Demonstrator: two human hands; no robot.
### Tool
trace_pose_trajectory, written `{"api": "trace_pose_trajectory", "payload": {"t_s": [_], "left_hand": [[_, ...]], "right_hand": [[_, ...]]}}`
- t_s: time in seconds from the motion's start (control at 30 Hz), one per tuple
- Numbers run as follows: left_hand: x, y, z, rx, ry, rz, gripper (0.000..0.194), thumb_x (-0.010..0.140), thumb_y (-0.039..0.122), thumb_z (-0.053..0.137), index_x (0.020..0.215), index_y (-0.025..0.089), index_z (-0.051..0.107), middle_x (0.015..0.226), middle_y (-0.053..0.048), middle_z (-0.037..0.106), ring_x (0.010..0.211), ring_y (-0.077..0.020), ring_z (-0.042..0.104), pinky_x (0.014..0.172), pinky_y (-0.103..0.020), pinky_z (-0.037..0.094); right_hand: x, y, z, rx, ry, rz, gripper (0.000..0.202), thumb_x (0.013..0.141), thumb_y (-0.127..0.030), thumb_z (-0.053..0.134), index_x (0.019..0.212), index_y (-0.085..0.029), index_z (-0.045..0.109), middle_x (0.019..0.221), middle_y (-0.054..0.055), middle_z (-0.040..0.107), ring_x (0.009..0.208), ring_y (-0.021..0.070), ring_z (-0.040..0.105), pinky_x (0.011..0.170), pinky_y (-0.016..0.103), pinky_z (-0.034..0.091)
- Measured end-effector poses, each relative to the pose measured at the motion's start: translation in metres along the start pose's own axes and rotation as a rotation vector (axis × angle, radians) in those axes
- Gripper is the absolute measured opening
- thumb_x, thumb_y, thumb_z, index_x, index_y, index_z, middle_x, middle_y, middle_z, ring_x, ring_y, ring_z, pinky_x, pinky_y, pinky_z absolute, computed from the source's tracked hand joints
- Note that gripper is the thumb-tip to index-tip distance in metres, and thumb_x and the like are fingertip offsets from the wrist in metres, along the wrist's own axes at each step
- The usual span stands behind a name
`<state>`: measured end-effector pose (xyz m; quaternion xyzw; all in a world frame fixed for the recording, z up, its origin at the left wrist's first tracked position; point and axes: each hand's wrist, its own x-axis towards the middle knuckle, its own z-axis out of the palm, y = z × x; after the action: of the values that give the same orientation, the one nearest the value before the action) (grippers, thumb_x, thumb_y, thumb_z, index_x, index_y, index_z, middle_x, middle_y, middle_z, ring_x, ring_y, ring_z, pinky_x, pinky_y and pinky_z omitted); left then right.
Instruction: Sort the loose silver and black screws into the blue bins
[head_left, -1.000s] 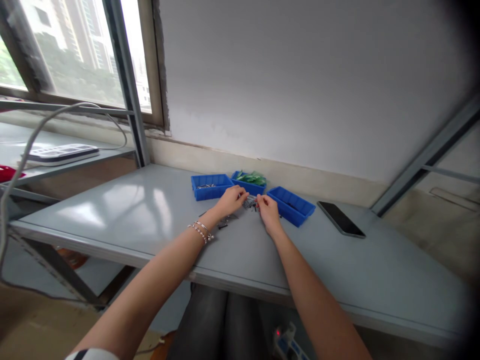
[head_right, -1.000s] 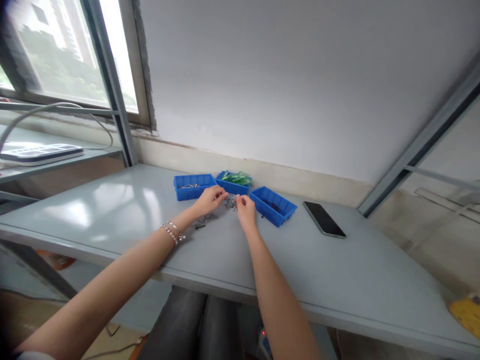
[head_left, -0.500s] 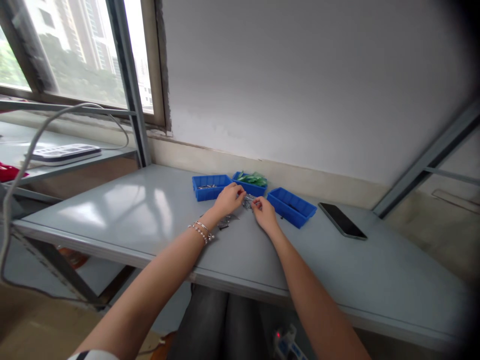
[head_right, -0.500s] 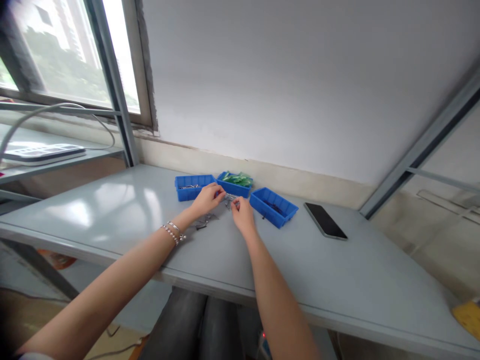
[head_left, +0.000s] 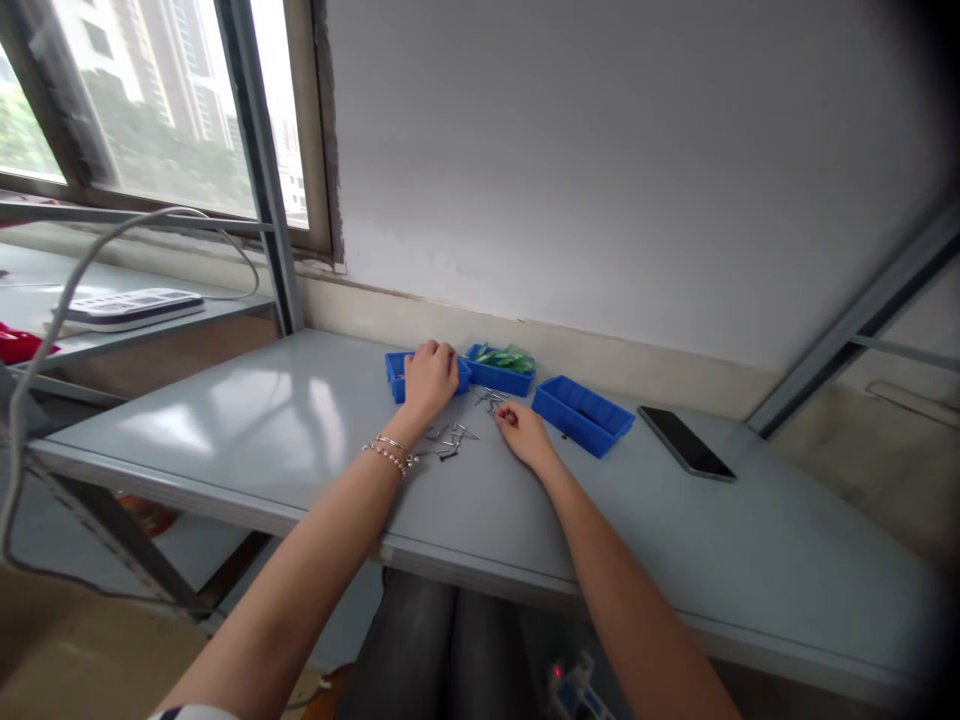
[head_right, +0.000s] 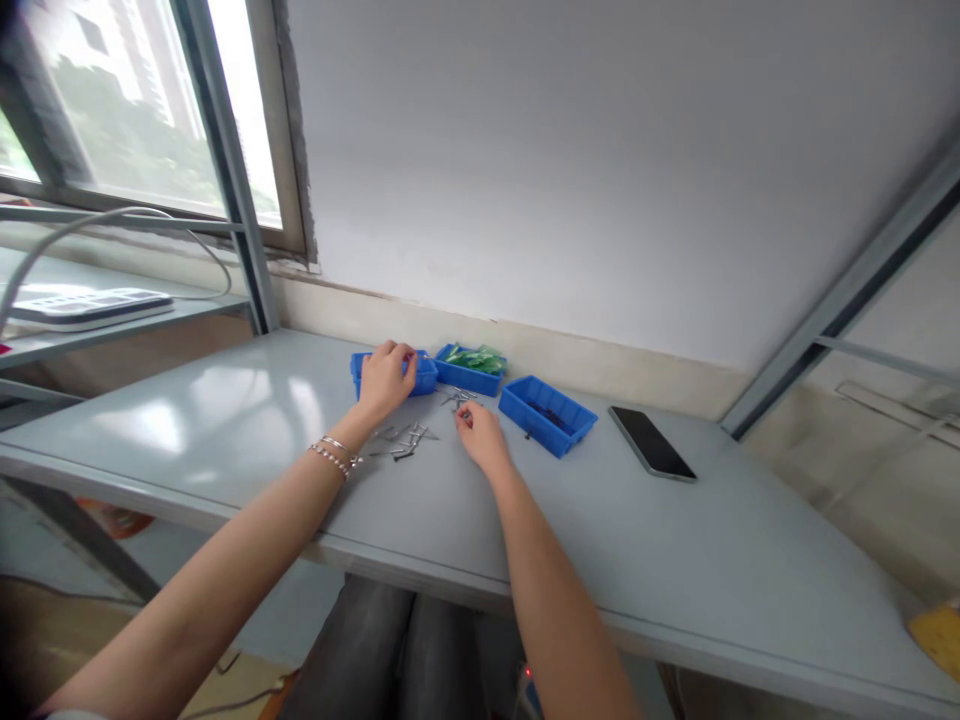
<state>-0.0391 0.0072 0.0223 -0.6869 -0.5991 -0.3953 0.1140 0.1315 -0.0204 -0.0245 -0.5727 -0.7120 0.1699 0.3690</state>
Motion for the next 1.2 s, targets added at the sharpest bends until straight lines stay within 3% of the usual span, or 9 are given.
{"api": "trace_pose_trajectory", "payload": {"t_s": [0.23, 0.47, 0.63, 0.83, 0.97, 1.1, 1.2], "left_hand": [[0.006, -0.019, -0.002, 0.087, 0.096, -0.218, 0.026, 0.084, 0.026, 0.033, 0.092, 0.018, 0.057, 0.096, -0.010, 0.054, 0.095, -0.0249, 0.047, 0.080, -0.041, 0.032], [0.005, -0.028, 0.008, 0.160, -0.133, -0.298, 0.026, 0.079, 0.020, 0.036, 0.086, 0.016, 0.061, 0.094, -0.013, 0.057, 0.096, -0.0296, 0.046, 0.078, -0.045, 0.033], [0.005, -0.029, 0.010, 0.151, -0.179, -0.299, 0.028, 0.081, 0.020, 0.035, 0.087, 0.015, 0.062, 0.092, -0.013, 0.060, 0.094, -0.0298, 0.048, 0.079, -0.047, 0.033], [0.004, -0.027, 0.009, 0.169, -0.198, -0.269, 0.028, 0.081, 0.021, 0.034, 0.088, 0.015, 0.061, 0.094, -0.013, 0.059, 0.097, -0.0313, 0.046, 0.079, -0.048, 0.033], [0.002, -0.021, 0.009, 0.130, -0.185, -0.220, 0.028, 0.080, 0.021, 0.036, 0.100, 0.016, 0.056, 0.101, -0.014, 0.054, 0.100, -0.0296, 0.044, 0.082, -0.047, 0.033], [-0.004, -0.005, 0.009, 0.086, -0.177, -0.076, 0.030, 0.080, 0.022, 0.038, 0.106, 0.017, 0.051, 0.107, -0.013, 0.048, 0.103, -0.0268, 0.040, 0.083, -0.043, 0.034], [-0.009, 0.007, 0.011, 0.052, -0.240, 0.081, 0.026, 0.081, 0.022, 0.038, 0.102, 0.019, 0.053, 0.106, -0.010, 0.047, 0.102, -0.0255, 0.040, 0.082, -0.041, 0.036]], "right_hand": [[-0.001, -0.001, -0.001, -0.009, -0.042, 0.000, 0.008, 0.073, -0.020, 0.047, 0.073, -0.016, 0.055, 0.060, -0.001, 0.052, 0.060, 0.0124, 0.047, 0.058, 0.022, 0.032], [-0.002, -0.002, -0.001, -0.025, -0.049, -0.008, 0.008, 0.074, -0.020, 0.048, 0.073, -0.016, 0.055, 0.059, -0.001, 0.051, 0.058, 0.0117, 0.045, 0.056, 0.022, 0.030], [-0.001, -0.001, -0.001, -0.022, -0.048, -0.013, 0.007, 0.074, -0.018, 0.048, 0.074, -0.016, 0.055, 0.060, -0.001, 0.052, 0.059, 0.0115, 0.045, 0.057, 0.022, 0.030], [-0.001, -0.001, -0.001, -0.036, -0.071, -0.012, 0.007, 0.074, -0.018, 0.048, 0.074, -0.016, 0.055, 0.061, 0.000, 0.052, 0.059, 0.0117, 0.046, 0.057, 0.022, 0.030], [-0.001, -0.002, -0.001, -0.060, -0.090, 0.007, 0.007, 0.075, -0.018, 0.049, 0.075, -0.016, 0.055, 0.062, 0.000, 0.052, 0.060, 0.0117, 0.045, 0.057, 0.022, 0.030], [-0.001, -0.002, 0.000, -0.062, -0.098, 0.010, 0.007, 0.075, -0.018, 0.048, 0.076, -0.016, 0.055, 0.061, -0.001, 0.050, 0.059, 0.0112, 0.043, 0.056, 0.021, 0.029], [-0.001, -0.001, 0.001, -0.058, -0.110, 0.007, 0.008, 0.076, -0.018, 0.048, 0.077, -0.015, 0.056, 0.059, -0.001, 0.049, 0.057, 0.0107, 0.042, 0.055, 0.021, 0.028]]}}
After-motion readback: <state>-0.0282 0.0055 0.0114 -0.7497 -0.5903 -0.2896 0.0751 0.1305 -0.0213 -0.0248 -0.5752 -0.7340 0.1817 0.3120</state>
